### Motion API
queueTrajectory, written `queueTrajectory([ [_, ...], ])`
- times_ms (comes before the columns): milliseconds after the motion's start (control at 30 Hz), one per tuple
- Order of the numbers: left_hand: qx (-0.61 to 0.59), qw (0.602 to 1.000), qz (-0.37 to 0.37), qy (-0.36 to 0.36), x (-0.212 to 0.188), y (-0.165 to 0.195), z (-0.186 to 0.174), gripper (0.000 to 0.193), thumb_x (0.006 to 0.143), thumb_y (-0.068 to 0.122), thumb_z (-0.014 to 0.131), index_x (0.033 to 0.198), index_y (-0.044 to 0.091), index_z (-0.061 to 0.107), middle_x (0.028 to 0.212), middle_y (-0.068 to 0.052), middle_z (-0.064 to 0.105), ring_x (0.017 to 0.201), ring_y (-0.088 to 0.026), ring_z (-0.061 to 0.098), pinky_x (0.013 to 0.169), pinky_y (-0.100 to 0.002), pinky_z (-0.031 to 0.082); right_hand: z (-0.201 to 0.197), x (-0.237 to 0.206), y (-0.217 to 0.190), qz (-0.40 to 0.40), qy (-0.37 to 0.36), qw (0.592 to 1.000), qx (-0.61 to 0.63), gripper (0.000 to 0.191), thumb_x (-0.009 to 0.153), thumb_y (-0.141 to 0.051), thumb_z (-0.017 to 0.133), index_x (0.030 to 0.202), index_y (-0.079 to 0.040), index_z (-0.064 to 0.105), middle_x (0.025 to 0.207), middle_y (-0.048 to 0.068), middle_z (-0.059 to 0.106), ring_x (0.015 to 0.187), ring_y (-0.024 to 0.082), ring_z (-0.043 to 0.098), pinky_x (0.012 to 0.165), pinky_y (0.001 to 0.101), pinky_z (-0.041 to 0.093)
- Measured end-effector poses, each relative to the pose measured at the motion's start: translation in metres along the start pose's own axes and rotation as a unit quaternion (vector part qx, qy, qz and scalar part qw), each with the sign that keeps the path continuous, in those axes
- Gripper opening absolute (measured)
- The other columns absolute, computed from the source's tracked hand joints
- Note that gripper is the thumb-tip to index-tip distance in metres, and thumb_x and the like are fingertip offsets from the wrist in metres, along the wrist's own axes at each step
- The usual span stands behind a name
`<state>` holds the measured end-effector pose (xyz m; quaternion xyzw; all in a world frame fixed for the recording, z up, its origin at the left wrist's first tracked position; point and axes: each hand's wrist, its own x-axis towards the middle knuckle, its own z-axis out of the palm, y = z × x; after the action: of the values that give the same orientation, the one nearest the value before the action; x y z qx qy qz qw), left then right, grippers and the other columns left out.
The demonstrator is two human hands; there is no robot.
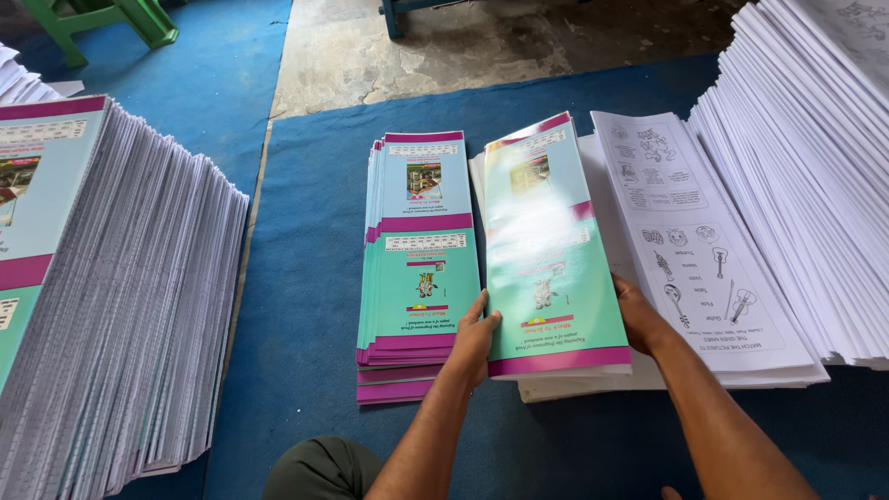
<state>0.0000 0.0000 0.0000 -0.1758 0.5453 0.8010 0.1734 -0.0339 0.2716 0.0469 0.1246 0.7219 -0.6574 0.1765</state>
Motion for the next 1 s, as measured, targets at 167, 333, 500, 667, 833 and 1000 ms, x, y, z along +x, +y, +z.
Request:
queueTrajectory([
  [167, 0.022, 0.999, -0.036, 0.001, -0.025, 0.022, 0.005, 0.079, 0.094, 0.008, 0.061, 0.162, 0.023, 0.024, 0.156, -0.022, 0.045, 0.134, -0.032, 0.056, 0.107, -0.046, 0.051, 0.006, 0.002, 0.004, -0.012, -0.002, 1.0, 0.017, 0.053, 0.099, -0.02, 0.056, 0.151, -0.014, 0.051, 0.132, 0.011, 0.068, 0.112, 0.021, 0.068, 0.092, 0.0368, 0.059],
  [333, 0.024, 0.998, -0.059, -0.003, -0.037, 0.032, 0.011, 0.086, 0.091, 0.003, 0.061, 0.163, 0.026, 0.019, 0.154, -0.025, 0.043, 0.13, -0.033, 0.056, 0.104, -0.048, 0.054, 0.009, -0.002, 0.003, -0.001, 0.005, 0.999, -0.045, 0.059, 0.092, -0.014, 0.064, 0.149, -0.013, 0.05, 0.131, 0.016, 0.069, 0.11, 0.025, 0.069, 0.091, 0.0392, 0.059],
  [500, 0.03, 0.998, -0.055, 0.017, -0.042, 0.034, 0.019, 0.088, 0.09, 0.001, 0.061, 0.163, 0.024, 0.019, 0.146, -0.03, 0.051, 0.116, -0.035, 0.067, 0.091, -0.043, 0.063, 0.007, 0.003, 0.006, 0.064, 0.047, 0.995, -0.068, 0.057, 0.1, -0.024, 0.056, 0.154, -0.013, 0.041, 0.137, 0.014, 0.061, 0.115, 0.022, 0.066, 0.096, 0.0401, 0.057],
  [667, -0.029, 0.997, -0.07, 0.014, -0.042, 0.038, 0.021, 0.089, 0.088, -0.001, 0.061, 0.163, 0.027, 0.021, 0.145, -0.028, 0.051, 0.108, -0.03, 0.069, 0.087, -0.043, 0.064, 0.002, 0.002, 0.0, 0.009, 0.076, 0.995, -0.07, 0.064, 0.099, -0.038, 0.055, 0.149, 0.003, 0.05, 0.139, 0.024, 0.064, 0.124, 0.031, 0.064, 0.104, 0.0426, 0.052],
  [833, -0.001, 0.997, -0.08, 0.006, -0.042, 0.029, 0.018, 0.09, 0.087, -0.001, 0.06, 0.162, 0.027, 0.019, 0.145, -0.032, 0.053, 0.107, -0.036, 0.07, 0.084, -0.045, 0.064, 0.001, -0.002, -0.023, 0.126, 0.05, 0.979, 0.152, 0.079, 0.097, -0.06, 0.045, 0.15, -0.002, 0.038, 0.141, 0.025, 0.056, 0.131, 0.032, 0.057, 0.105, 0.0447, 0.048],
  [1000, 0.024, 0.996, -0.092, 0.001, -0.048, 0.0, 0.018, 0.091, 0.088, 0.003, 0.061, 0.164, 0.028, 0.018, 0.15, -0.033, 0.044, 0.116, -0.038, 0.067, 0.093, -0.049, 0.061, 0.003, -0.006, -0.026, 0.105, 0.009, 0.993, 0.048, 0.054, 0.089, -0.023, 0.069, 0.132, 0.008, 0.059, 0.121, 0.027, 0.07, 0.107, 0.037, 0.069, 0.093, 0.0497, 0.057],
])
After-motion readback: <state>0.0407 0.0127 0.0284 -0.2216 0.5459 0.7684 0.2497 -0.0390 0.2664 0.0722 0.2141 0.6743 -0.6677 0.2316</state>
